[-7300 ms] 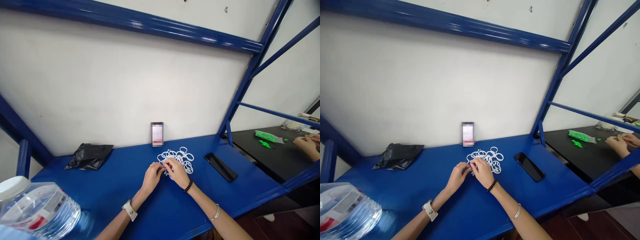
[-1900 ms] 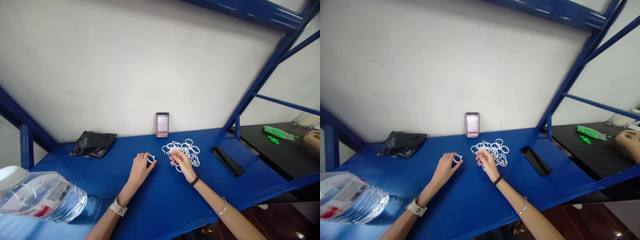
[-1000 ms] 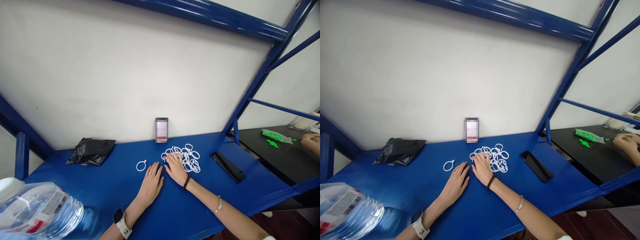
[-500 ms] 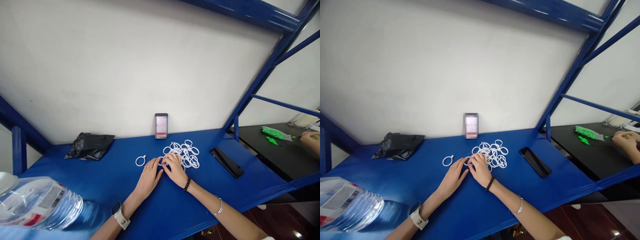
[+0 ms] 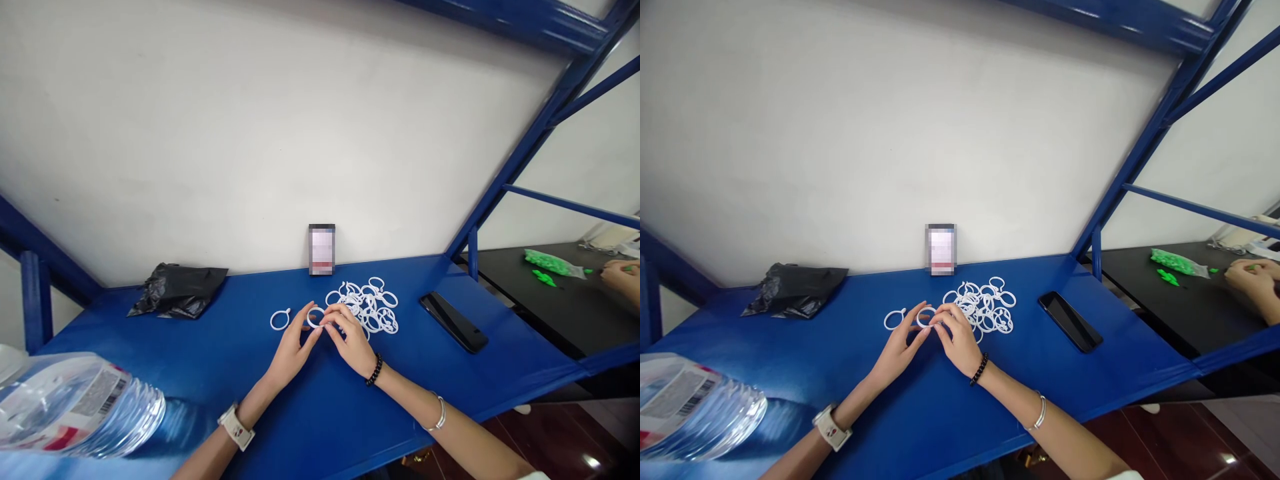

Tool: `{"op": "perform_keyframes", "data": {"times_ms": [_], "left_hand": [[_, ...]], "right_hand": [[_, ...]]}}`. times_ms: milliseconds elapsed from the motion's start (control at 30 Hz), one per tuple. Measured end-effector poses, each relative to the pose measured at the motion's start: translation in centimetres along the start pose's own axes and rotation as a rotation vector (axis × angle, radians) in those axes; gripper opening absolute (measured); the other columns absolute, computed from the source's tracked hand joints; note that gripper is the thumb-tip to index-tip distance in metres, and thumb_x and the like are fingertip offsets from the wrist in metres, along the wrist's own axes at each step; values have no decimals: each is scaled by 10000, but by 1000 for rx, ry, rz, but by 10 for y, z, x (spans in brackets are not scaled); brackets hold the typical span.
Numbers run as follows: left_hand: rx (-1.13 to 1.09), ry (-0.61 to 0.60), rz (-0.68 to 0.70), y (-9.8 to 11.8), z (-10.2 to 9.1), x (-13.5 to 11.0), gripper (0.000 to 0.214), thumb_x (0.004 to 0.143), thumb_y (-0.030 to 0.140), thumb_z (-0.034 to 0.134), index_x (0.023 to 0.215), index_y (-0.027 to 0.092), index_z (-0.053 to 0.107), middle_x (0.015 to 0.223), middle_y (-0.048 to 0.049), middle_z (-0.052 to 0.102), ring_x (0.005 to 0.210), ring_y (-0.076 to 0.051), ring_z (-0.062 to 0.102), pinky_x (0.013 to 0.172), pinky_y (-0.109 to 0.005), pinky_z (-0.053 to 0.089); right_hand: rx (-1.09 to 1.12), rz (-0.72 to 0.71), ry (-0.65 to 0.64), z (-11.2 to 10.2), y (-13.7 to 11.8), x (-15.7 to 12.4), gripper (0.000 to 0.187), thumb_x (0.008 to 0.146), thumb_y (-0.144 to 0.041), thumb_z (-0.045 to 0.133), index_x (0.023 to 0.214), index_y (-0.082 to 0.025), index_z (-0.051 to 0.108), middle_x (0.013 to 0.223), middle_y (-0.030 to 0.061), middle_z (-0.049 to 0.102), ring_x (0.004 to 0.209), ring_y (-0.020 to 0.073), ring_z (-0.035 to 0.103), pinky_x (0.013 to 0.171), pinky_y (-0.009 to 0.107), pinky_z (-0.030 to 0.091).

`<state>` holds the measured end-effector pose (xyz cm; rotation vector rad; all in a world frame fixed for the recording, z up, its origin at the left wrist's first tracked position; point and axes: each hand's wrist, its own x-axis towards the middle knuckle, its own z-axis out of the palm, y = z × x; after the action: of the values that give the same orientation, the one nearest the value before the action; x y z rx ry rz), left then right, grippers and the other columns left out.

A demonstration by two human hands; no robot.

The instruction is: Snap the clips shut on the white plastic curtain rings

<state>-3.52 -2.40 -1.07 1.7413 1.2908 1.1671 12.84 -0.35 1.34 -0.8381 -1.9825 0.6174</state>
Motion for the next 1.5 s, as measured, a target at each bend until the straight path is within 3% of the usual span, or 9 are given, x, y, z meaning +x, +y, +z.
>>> {"op": "perform_keyframes", "data": {"times_ms": [333, 567, 767, 1167, 1500], "left_hand": [[-189, -90, -93, 10, -4, 2, 399, 858, 450, 500, 1159, 188, 502, 1034, -59, 650, 953, -194, 623, 845, -333, 506], [-237, -84, -81, 10, -2, 1, 346, 876, 472, 464, 1069, 187, 498, 929, -40, 626, 828, -163, 610, 777, -311, 502], [-295, -20, -64, 11, -1, 0, 329, 871, 447, 491, 1085, 202, 447, 884, -20, 618, 831, -162, 612, 782, -315, 497], [-273, -42, -107, 20, -3, -1, 301, 822, 415, 577, 994, 195, 467, 839, -3, 587, 744, -132, 568, 727, -273, 474], [-358, -116, -137, 12, -3, 0, 344, 879, 457, 460, 1100, 193, 472, 801, 6, 559, 705, -133, 551, 721, -278, 443]], "right_hand": [[157, 23, -14, -1, -7, 0, 184, 933, -259, 448, 902, -238, 629, 992, 62, 560, 980, 197, 555, 873, 355, 467], [462, 287, -6, 8, 5, -3, 237, 888, -371, 524, 1081, -234, 533, 1014, 54, 573, 840, 156, 620, 780, 314, 526], [641, 427, -32, 12, 13, -1, 262, 839, -458, 574, 893, -203, 560, 771, 12, 622, 691, 143, 616, 666, 285, 503], [594, 405, -35, 9, 10, -2, 258, 847, -456, 570, 855, -198, 568, 734, -4, 605, 630, 118, 572, 636, 264, 466], [588, 382, -6, 8, 7, -2, 283, 855, -465, 558, 842, -182, 543, 700, -4, 596, 616, 119, 561, 612, 257, 457]]}}
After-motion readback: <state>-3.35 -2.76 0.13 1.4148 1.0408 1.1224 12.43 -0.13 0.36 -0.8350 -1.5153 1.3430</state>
